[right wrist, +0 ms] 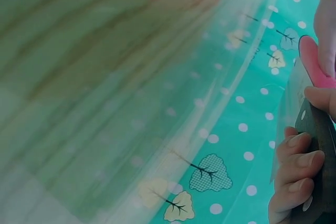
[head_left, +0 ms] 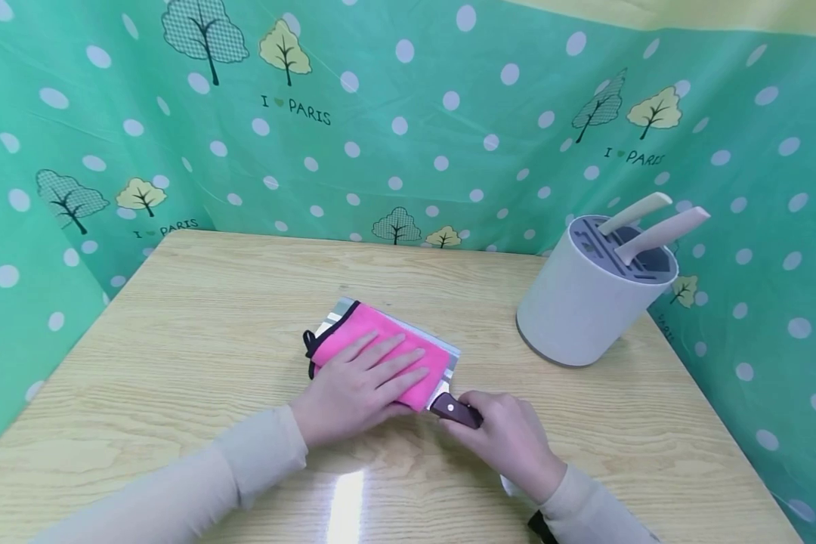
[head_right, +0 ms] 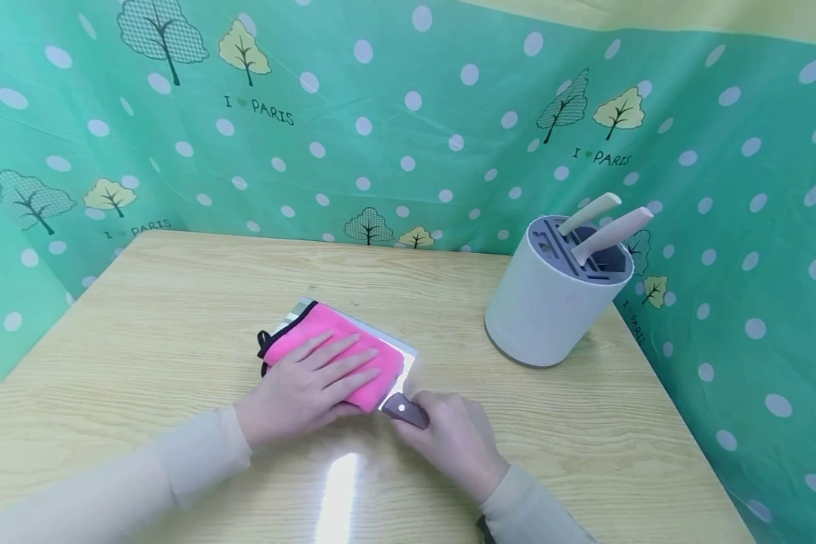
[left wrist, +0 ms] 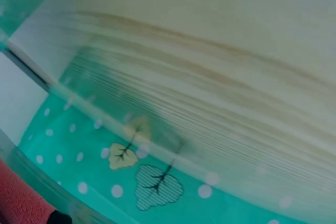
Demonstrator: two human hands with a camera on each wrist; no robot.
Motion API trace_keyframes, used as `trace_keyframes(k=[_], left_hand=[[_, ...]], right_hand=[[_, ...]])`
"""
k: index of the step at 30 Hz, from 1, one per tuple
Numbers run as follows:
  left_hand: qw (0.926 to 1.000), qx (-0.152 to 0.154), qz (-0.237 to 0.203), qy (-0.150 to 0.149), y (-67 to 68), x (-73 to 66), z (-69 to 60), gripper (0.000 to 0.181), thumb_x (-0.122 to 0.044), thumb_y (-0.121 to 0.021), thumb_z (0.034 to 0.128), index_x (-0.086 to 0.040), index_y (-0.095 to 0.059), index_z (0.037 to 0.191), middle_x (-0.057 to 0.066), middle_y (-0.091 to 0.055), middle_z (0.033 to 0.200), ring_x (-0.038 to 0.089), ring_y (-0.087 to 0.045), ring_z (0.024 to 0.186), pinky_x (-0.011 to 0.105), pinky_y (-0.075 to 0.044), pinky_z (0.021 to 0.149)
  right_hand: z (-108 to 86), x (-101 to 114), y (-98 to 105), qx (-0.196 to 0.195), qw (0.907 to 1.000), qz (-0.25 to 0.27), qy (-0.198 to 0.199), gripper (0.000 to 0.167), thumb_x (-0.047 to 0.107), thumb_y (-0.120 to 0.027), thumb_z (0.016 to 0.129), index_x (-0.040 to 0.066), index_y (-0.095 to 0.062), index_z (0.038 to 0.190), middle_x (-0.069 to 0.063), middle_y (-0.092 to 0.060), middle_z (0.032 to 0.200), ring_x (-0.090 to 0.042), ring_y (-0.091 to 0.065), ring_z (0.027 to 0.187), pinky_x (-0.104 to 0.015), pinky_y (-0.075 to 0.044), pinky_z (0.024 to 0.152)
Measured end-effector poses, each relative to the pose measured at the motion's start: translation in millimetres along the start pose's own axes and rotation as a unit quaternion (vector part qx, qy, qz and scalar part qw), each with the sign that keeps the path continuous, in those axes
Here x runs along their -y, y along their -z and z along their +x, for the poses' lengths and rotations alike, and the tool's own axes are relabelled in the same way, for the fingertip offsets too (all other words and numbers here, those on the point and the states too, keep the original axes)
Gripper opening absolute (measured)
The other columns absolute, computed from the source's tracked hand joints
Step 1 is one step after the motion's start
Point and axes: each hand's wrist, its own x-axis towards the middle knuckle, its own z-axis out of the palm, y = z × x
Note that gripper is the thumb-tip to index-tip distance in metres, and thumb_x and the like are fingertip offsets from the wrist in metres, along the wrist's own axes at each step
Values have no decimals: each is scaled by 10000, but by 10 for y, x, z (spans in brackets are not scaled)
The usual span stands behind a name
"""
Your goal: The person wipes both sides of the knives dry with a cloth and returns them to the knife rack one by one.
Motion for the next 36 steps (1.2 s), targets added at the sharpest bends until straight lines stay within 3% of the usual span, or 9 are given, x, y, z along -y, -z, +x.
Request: trace_keyframes(k=[7,12,15,18,24,36], left_hand=[[9999,29,34,143,6,127,-87,608,-576,-558,920,-197,-574,1396,-3,-579,1428,243,-564,1292,425,-446,1080],[9997,90,94,183,20,216,-143,518,-505,-433,1014,-190,-561,1404,7,-570,1437,253,-554,1300,430,-441,1087],[9995,192,77,223,32,280,-181,473,-397,-524,995,-169,-553,1408,26,-561,1445,270,-544,1307,436,-436,1090],[9990,337,79,284,50,341,-223,544,-280,-640,905,-144,-535,1421,42,-547,1458,284,-531,1320,442,-430,1097],[9978,474,179,417,62,415,-293,538,-54,-545,898,-125,-515,1431,51,-532,1471,284,-525,1326,449,-426,1102],[9975,269,75,642,25,516,-382,502,-106,-519,912,-80,-528,1413,84,-551,1448,311,-528,1320,461,-433,1095]], right_hand=[[-15,-30,26,-71,10000,-45,-47,205,301,-847,725,148,-732,800,96,-646,633,59,-389,496,-131,-293,443],[-14,-44,47,-17,9999,13,-114,199,287,-844,731,142,-737,813,97,-641,636,61,-382,497,-133,-294,440],[-12,-53,54,-13,9999,26,-135,197,283,-844,732,139,-738,816,96,-645,639,65,-386,496,-131,-295,441],[-10,-60,62,-14,9999,16,-138,200,285,-845,731,136,-738,813,97,-643,637,67,-382,491,-132,-291,440],[-7,-71,75,-2,9999,-15,-171,192,285,-841,735,141,-728,793,115,-598,602,62,-351,478,-139,-276,434],[-12,-99,76,57,9996,-3,-275,205,296,-837,748,129,-738,815,97,-629,617,55,-383,482,-144,-298,440]])
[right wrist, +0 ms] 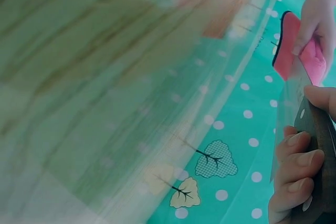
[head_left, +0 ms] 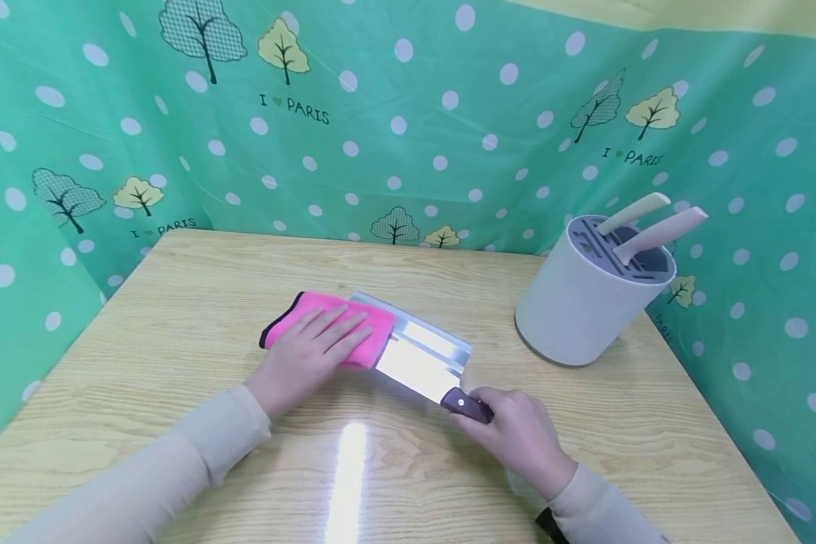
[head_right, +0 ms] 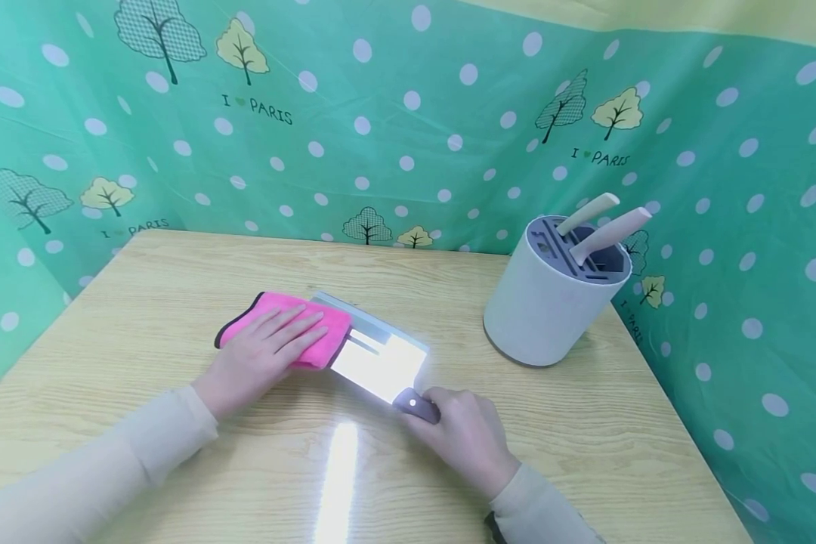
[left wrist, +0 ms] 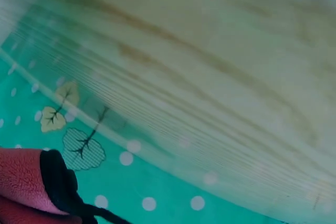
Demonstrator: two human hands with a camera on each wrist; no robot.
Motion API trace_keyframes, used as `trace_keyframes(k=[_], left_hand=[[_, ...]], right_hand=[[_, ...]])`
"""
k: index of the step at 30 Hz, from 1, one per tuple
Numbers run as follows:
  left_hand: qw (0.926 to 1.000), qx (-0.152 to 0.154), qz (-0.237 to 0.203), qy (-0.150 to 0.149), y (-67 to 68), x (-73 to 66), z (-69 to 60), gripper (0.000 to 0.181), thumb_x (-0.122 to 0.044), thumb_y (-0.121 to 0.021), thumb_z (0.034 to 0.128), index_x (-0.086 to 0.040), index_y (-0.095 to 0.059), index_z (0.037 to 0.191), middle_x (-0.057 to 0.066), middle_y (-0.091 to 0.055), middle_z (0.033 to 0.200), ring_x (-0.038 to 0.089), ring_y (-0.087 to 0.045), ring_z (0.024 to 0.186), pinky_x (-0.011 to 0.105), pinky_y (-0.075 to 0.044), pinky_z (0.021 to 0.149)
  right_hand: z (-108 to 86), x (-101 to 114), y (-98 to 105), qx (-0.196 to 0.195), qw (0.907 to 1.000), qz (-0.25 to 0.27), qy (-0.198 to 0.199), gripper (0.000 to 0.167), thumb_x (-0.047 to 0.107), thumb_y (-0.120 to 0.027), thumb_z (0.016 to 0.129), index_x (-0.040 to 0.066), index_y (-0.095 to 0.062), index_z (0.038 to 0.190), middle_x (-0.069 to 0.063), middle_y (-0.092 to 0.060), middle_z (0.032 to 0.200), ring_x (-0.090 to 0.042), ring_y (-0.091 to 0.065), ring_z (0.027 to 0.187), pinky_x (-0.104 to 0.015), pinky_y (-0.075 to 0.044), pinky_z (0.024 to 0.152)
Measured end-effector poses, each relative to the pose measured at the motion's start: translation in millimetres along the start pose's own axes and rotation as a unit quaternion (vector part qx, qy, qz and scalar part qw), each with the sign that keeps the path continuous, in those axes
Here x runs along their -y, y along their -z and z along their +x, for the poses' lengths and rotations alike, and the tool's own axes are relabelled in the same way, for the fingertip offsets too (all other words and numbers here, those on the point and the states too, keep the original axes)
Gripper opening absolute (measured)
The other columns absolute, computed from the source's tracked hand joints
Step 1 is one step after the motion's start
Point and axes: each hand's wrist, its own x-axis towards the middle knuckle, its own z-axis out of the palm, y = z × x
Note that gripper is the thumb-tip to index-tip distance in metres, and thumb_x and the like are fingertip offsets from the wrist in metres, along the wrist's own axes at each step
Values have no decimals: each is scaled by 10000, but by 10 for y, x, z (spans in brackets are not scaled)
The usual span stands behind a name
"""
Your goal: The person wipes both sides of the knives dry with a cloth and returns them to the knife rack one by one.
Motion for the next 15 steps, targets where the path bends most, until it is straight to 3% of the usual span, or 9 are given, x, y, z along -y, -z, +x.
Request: trace_keyframes(k=[10,15], left_hand=[[9981,-75,-449,405,42,30,-19,607,-114,-700,852,-56,-510,1426,123,-553,1441,341,-511,1335,488,-429,1093],[9956,-120,-609,708,82,23,-5,627,-162,-723,846,-62,-512,1428,123,-549,1446,324,-512,1340,476,-426,1101]], right_hand=[[-1,13,37,43,9997,108,-227,227,283,-846,743,106,-750,848,51,-683,662,21,-460,501,-157,-342,452],[5,14,51,120,9991,178,-361,214,284,-841,750,120,-748,851,55,-687,675,11,-479,515,-165,-357,464]])
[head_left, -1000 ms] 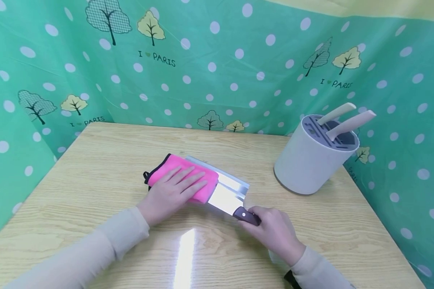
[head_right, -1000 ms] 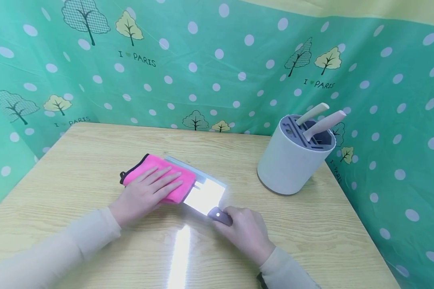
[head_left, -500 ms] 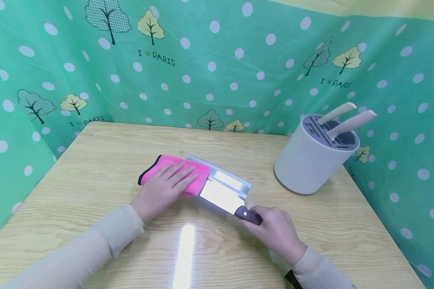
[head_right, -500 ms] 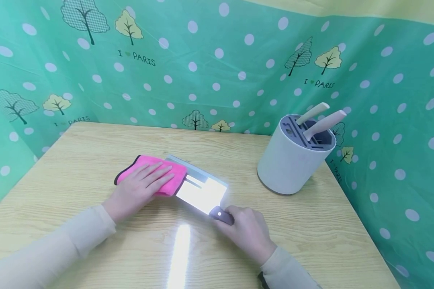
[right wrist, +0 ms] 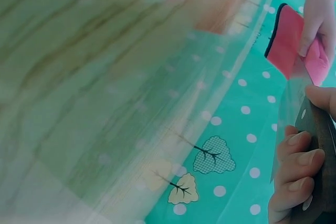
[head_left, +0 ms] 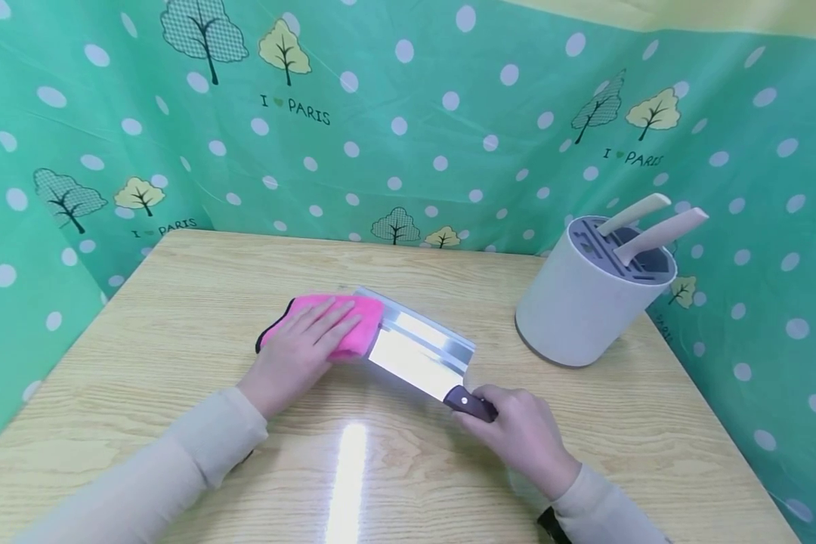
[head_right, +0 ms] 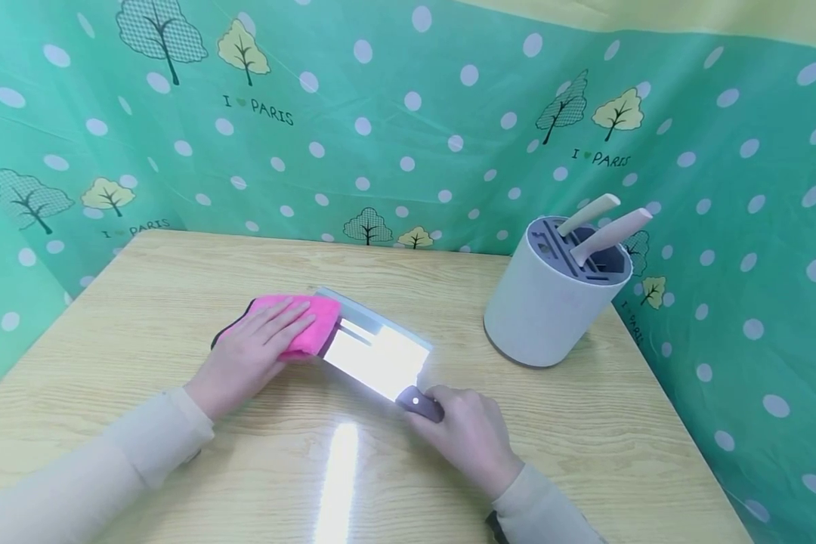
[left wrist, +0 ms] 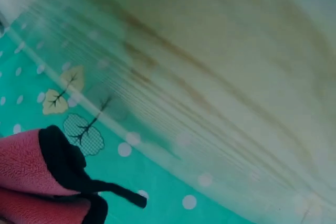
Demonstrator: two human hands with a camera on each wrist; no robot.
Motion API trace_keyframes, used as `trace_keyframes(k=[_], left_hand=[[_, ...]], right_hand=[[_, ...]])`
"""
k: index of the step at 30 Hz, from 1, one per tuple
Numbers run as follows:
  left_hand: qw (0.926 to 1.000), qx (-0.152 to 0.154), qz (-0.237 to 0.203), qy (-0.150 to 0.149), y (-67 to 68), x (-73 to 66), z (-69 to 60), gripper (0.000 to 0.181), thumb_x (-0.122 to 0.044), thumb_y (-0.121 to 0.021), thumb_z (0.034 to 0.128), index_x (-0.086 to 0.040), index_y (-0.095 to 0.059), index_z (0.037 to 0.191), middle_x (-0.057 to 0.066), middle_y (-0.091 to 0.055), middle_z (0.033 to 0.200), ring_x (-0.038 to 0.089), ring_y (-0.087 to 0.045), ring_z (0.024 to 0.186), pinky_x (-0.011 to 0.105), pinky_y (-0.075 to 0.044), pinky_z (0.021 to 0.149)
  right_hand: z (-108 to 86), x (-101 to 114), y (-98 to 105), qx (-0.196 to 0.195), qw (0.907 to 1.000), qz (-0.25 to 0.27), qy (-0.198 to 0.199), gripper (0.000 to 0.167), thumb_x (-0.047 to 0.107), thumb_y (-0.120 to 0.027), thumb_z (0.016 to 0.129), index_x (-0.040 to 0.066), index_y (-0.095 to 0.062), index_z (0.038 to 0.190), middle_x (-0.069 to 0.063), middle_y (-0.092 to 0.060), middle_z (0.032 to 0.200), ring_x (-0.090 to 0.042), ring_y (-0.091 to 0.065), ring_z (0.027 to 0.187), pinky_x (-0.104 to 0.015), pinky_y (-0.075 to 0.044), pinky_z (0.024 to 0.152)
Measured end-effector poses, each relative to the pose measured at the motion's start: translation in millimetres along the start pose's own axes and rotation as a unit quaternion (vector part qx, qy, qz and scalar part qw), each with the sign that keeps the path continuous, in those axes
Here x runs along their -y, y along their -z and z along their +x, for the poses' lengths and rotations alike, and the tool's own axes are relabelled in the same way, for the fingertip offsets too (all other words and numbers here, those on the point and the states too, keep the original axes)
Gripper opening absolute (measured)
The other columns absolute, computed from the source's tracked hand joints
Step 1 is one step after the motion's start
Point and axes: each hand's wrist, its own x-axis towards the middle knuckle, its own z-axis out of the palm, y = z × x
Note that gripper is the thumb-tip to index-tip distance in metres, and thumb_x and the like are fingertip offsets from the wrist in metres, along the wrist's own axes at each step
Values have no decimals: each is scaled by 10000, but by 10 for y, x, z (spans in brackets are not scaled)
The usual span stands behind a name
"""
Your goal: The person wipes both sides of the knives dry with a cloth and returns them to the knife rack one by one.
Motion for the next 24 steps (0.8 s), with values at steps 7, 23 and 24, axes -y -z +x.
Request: trace_keyframes(k=[7,23,24], left_hand=[[9931,185,-614,978,82,-68,54,694,-118,-770,844,-28,-456,1457,152,-496,1487,331,-490,1357,481,-415,1109],[8881,-332,-2747,3671,190,-149,197,501,-243,-540,1023,-35,-385,1451,186,-565,1321,331,-577,1176,544,-498,991],[8756,-352,-2892,3854,190,-144,204,512,-280,-515,1032,-24,-370,1452,194,-558,1331,335,-575,1188,546,-496,994]], right_hand=[[6,-22,5,-201,9997,81,75,236,269,-846,741,92,-747,862,17,-700,682,7,-498,521,-160,-375,468],[41,4,14,-173,9992,338,-94,246,274,-842,753,82,-741,870,30,-682,670,14,-475,521,-169,-385,482],[44,7,15,-148,9991,368,-130,241,274,-839,758,85,-741,872,40,-673,663,14,-466,516,-171,-383,479]])
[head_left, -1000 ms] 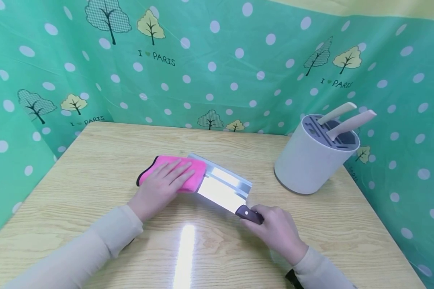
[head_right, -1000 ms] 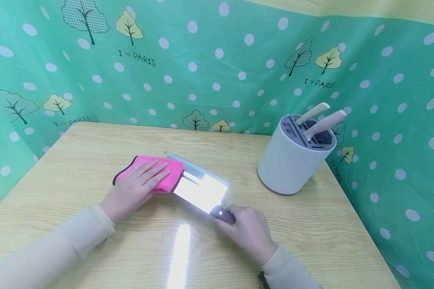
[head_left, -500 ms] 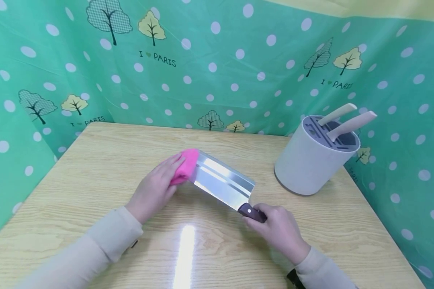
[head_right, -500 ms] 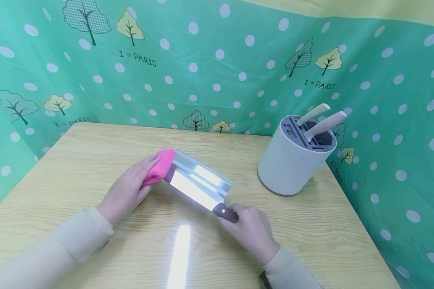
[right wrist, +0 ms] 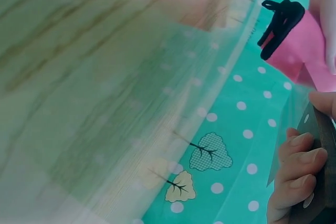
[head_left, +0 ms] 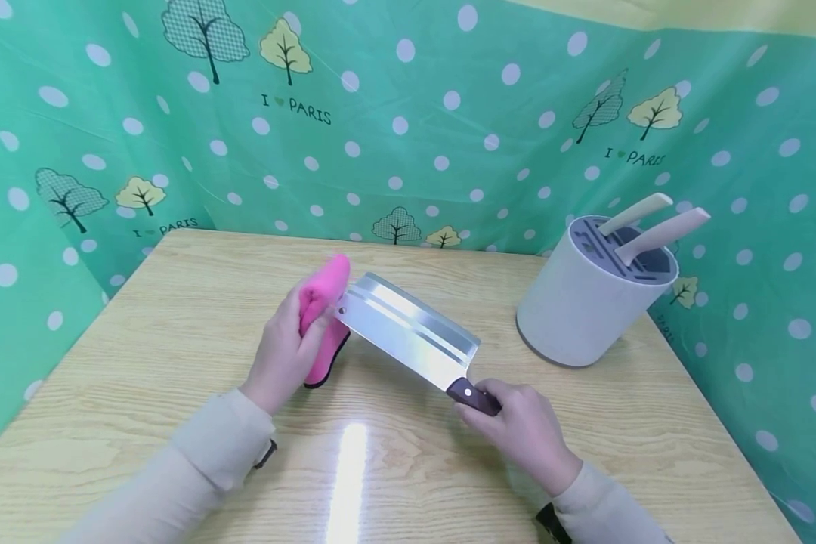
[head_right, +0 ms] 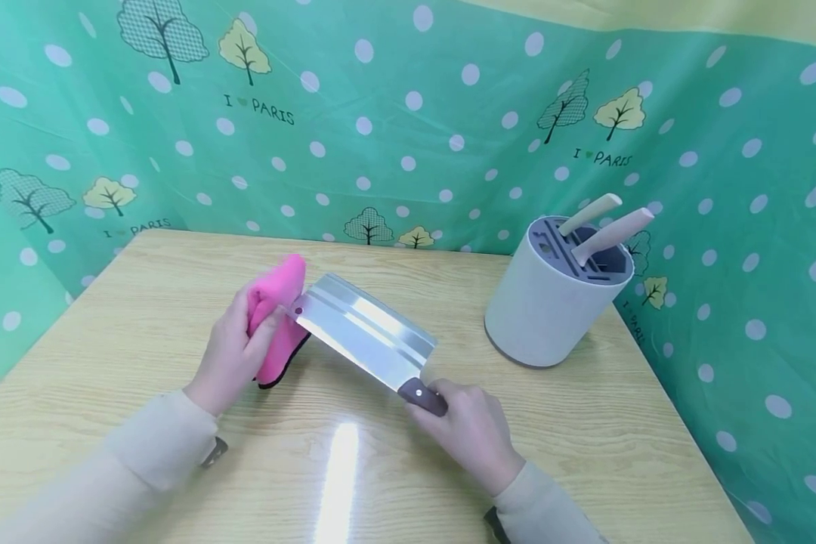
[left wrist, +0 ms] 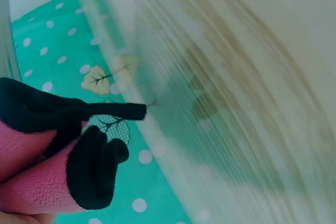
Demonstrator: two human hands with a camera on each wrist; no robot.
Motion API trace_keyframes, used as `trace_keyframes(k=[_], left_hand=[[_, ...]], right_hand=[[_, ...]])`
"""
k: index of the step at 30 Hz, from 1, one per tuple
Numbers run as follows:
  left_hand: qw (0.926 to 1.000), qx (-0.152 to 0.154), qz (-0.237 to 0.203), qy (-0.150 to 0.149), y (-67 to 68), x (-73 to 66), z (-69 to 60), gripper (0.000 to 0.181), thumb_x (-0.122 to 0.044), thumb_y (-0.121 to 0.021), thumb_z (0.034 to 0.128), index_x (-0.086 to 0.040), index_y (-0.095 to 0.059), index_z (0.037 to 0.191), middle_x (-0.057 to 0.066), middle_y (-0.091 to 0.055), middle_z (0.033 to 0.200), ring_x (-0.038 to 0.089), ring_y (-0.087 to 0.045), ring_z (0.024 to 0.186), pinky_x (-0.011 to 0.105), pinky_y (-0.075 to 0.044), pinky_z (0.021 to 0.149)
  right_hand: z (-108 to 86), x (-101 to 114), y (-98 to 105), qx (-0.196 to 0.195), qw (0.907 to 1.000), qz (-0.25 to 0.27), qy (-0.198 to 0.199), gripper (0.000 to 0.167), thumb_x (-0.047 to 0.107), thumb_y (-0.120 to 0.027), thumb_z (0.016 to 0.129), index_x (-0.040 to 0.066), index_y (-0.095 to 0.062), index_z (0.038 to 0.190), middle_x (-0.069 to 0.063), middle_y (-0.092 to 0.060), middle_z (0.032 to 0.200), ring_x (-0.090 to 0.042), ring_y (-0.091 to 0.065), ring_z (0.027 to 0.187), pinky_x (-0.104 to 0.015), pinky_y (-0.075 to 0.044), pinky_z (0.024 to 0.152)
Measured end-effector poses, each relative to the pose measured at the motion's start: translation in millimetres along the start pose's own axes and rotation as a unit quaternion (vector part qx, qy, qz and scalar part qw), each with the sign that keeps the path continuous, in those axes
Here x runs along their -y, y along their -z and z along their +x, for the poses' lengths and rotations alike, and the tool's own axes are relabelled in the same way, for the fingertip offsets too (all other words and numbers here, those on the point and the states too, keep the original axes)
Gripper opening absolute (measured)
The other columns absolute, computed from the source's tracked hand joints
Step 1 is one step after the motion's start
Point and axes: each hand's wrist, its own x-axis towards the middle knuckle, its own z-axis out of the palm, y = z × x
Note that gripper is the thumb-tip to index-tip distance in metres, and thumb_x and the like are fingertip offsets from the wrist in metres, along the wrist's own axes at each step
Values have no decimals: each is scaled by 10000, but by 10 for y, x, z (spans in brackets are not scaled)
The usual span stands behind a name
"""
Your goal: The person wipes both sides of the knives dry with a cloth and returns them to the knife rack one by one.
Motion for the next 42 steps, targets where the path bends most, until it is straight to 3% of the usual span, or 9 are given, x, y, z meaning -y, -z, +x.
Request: trace_keyframes(k=[5,8,10,13,20,29,36,40,42], left_hand=[[9930,-210,-696,930,-6,18,36,623,-446,-407,1044,-62,-261,1512,191,-566,1318,289,-620,1066,359,-551,865],[9846,-287,-1000,1405,-12,16,59,615,-500,-367,1038,-88,-275,1484,166,-582,1197,220,-607,948,243,-510,762],[9774,-298,-1216,1705,-16,13,77,625,-529,-345,1032,-108,-262,1486,141,-559,1176,175,-584,944,242,-500,782],[9627,-317,-1669,2104,-26,11,104,633,-544,-335,1026,-129,-237,1494,98,-520,1184,132,-559,979,253,-470,860],[9161,-286,-2752,2902,-83,27,152,626,-610,-312,997,-184,-255,1453,-39,-481,1179,86,-512,1079,265,-394,998],[8983,-137,-3061,3150,-156,23,150,716,-662,-206,988,-248,-186,1571,22,-388,1530,161,-367,1401,355,-251,1207],[8993,-31,-3175,3007,-222,14,143,732,-700,-149,969,-280,-258,1559,-23,-339,1563,118,-257,1468,339,-138,1246],[8905,41,-3346,3082,-246,0,126,760,-772,-121,915,-374,-294,1539,-66,-378,1540,96,-292,1448,333,-130,1243],[8811,74,-3521,3156,-256,-8,114,784,-813,-115,880,-410,-326,1518,-62,-424,1502,102,-353,1408,331,-175,1227]], right_hand=[[31,9,10,57,9998,161,-99,231,260,-829,776,72,-742,880,36,-674,666,11,-474,512,-172,-407,475],[44,20,19,75,9997,186,-171,240,265,-826,778,69,-742,888,11,-699,694,-2,-512,530,-175,-427,488],[49,29,23,104,9995,177,-222,252,275,-824,781,68,-743,900,4,-702,699,-17,-523,536,-180,-428,492],[55,39,22,99,9996,184,-200,263,283,-822,784,69,-746,915,12,-699,698,-14,-514,535,-180,-419,491],[63,54,-15,-15,9997,251,-68,262,283,-827,775,77,-752,919,33,-685,678,17,-471,513,-174,-393,480],[72,94,-54,37,9991,411,-73,272,266,-828,773,55,-750,926,-9,-711,713,20,-489,516,-169,-406,472],[78,141,-83,143,9988,466,-54,251,244,-832,771,53,-747,911,-18,-718,721,7,-523,532,-164,-430,491],[76,157,-104,168,9986,504,11,252,248,-834,770,50,-745,900,-25,-716,717,14,-505,518,-164,-411,475],[72,159,-116,149,9987,487,84,257,257,-834,770,55,-746,902,-25,-715,715,15,-493,511,-165,-396,467]])
